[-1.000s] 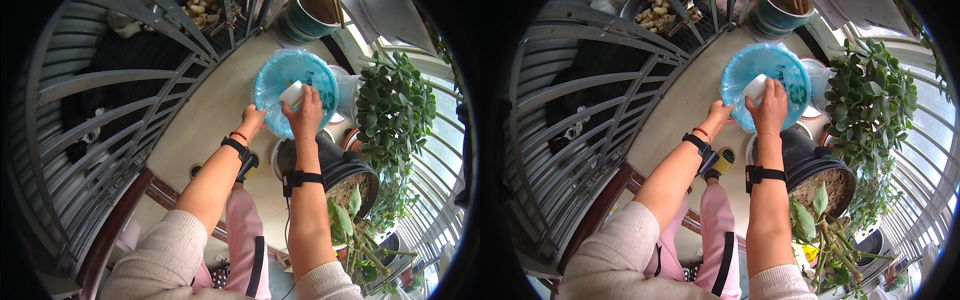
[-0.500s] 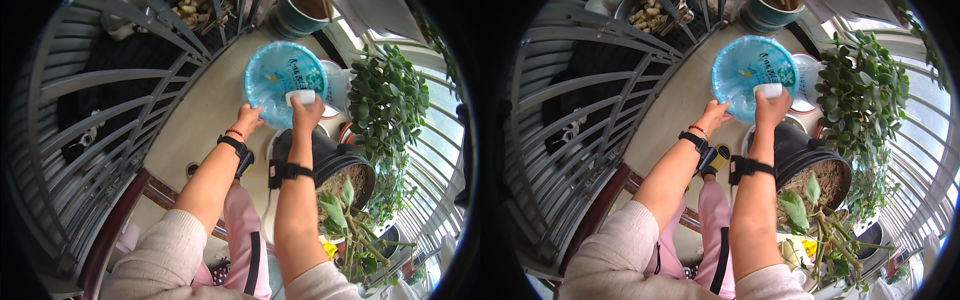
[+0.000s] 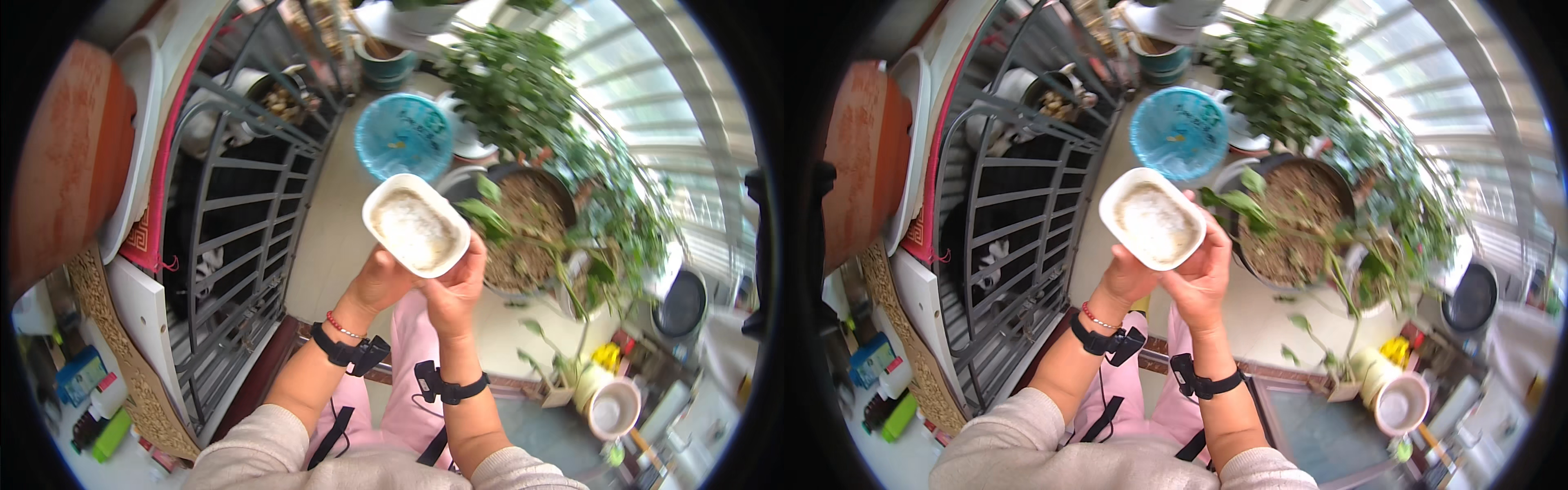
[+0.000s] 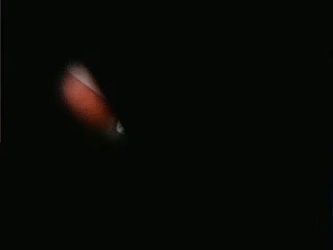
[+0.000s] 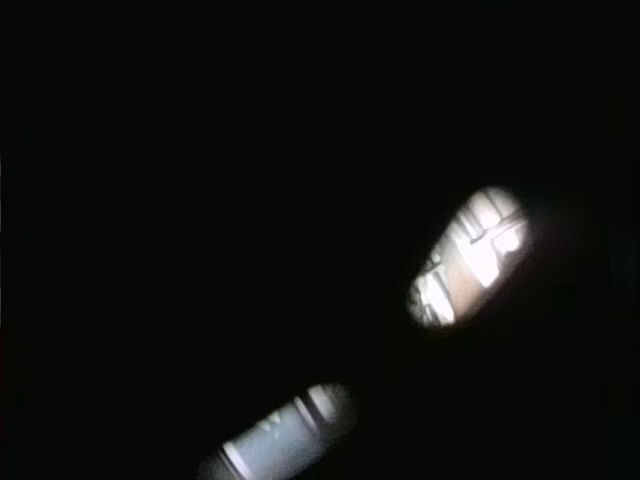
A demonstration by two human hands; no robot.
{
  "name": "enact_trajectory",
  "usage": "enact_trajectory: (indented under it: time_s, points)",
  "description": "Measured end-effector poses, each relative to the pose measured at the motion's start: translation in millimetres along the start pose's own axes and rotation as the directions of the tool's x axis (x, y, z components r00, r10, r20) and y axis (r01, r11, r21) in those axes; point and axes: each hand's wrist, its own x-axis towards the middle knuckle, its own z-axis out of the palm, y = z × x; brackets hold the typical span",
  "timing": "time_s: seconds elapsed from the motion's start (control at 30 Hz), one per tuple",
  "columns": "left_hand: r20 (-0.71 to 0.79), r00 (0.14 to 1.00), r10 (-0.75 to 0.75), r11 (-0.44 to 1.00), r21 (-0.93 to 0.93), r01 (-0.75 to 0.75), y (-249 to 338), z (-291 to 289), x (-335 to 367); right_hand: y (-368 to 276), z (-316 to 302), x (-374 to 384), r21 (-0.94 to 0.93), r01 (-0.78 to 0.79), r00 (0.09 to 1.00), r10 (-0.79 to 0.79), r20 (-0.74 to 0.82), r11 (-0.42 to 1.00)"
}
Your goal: The person washes a gray cloth by hand in a blue basin at a sink, rinses it, and wrings it out. They then handle a small white bowl and a plastic bag, placing the bag into a blue basket. The person returns to the sink to wash the small white bowl.
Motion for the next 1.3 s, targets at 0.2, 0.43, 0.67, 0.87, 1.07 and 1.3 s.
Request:
enact_trajectory:
  time_s: [0.2, 0.43, 0.67, 0.87, 1.07, 1.3]
  points:
    - [0.032, 0.996, -0.084, 0.991, 0.106, 0.081, -41.5, 125.8, -79.6, -152.6, -49.9, -113.3, -0.433, 0.138, 0.985, -0.08, 0.15, 0.891]
    - [0.206, 0.786, -0.583, 0.786, 0.388, 0.481, -121.0, 213.3, -132.6, -312.0, -195.0, -258.7, -0.667, -0.043, 0.942, -0.192, -0.275, 0.744]
    - [0.016, 0.554, -0.833, 0.509, 0.415, 0.754, -288.1, 312.0, -145.3, -401.4, -348.2, -400.8, -0.654, -0.288, 0.654, -0.355, -0.668, 0.7]
    - [0.124, 0.508, -0.852, 0.454, 0.657, 0.602, -438.7, 439.3, -152.6, -499.5, -464.1, -483.0, -0.624, -0.291, 0.5, -0.44, -0.745, 0.726]
    - [0.265, 0.591, -0.762, 0.54, 0.765, 0.352, -598.9, 538.7, -134.1, -550.8, -577.5, -489.9, -0.545, -0.232, 0.443, -0.411, -0.797, 0.806]
    - [0.317, 0.476, -0.821, 0.565, 0.573, 0.593, -755.1, 631.5, -30.8, -649.0, -704.8, -508.8, -0.585, -0.331, 0.463, -0.412, -0.785, 0.741]
